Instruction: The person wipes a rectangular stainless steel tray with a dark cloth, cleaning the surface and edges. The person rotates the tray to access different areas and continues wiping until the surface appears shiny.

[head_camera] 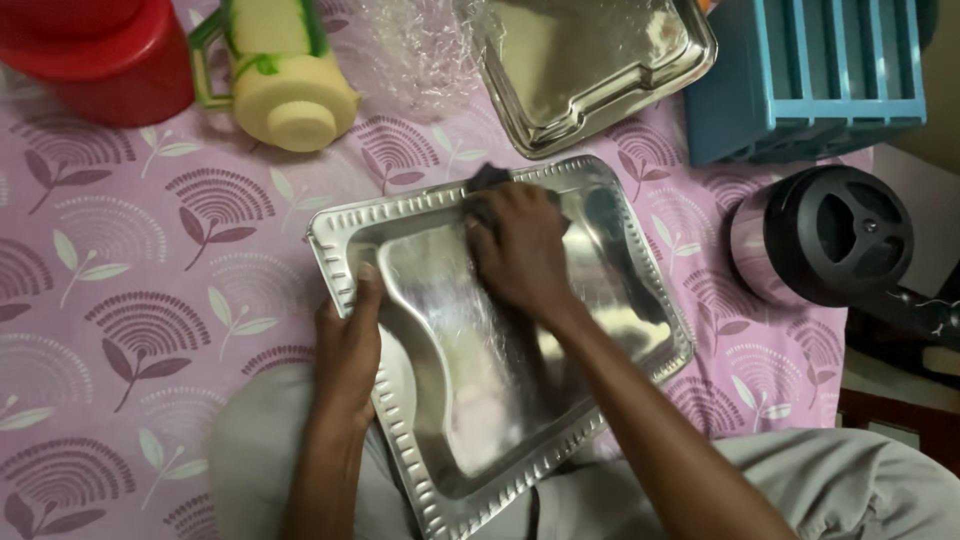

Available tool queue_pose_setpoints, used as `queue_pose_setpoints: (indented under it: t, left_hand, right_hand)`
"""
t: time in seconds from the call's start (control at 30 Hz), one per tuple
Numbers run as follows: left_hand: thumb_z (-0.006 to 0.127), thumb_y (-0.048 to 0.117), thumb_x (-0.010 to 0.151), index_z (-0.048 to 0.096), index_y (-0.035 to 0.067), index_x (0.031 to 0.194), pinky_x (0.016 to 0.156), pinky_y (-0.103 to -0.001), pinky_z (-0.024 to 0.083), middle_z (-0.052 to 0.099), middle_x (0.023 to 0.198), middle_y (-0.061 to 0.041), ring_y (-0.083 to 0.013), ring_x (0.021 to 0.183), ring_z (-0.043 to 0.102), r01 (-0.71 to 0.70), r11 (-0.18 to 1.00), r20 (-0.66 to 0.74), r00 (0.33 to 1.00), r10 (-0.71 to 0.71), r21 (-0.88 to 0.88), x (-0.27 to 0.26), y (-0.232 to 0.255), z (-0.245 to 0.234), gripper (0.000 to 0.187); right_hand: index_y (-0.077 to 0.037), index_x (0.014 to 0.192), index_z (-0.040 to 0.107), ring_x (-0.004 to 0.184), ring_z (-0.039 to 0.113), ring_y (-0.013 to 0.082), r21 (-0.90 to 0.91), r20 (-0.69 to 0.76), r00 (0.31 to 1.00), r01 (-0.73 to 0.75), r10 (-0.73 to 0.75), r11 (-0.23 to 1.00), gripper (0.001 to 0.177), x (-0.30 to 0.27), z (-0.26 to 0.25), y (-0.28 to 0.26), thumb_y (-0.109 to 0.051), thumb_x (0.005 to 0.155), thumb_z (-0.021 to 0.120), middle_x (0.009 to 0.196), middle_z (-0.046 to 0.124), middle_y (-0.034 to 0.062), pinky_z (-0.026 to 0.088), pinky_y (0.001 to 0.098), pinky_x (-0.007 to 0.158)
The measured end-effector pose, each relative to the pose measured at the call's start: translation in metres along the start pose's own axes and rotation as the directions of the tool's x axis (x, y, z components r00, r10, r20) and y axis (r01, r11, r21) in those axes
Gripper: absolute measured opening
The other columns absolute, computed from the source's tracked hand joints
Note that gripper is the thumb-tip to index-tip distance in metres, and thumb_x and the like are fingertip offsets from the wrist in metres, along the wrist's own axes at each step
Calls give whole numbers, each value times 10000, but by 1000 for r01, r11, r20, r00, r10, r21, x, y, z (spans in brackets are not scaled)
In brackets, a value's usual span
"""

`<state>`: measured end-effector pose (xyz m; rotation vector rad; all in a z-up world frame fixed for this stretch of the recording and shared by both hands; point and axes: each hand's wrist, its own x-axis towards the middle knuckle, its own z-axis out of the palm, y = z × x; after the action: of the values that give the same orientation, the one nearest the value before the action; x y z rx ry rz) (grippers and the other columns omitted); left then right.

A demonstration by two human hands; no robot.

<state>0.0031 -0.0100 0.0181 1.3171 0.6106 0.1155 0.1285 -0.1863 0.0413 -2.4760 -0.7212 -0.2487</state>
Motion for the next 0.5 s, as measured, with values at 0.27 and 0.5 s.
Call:
queue_pose_setpoints:
  t: [0.27,0.5]
  left_hand:
    - [317,627,1018,516,-34,1430,1097,-344,379,581,1412,-129,-198,1315,509,-22,999,3,1000,22,-42,-2,4,0,804]
    - [370,607,1012,211,-36,1571,1220,-360,177,215,1679,-162,-239,1554,190,-13,1000,-65,998,13,5,12,-14,1,867]
  right_hand:
    - [-39,1417,544,1230,551,401,345,106,969,173,-221,923,605,-13,-10,-59,-185,856,716,1313,617,190,423,490,1074]
    - [-72,1132,732,1033,690,418,-24,92,995,46,-44,999,245,-2,-29,138,-95,900,658,1076,732,214,540,475,946]
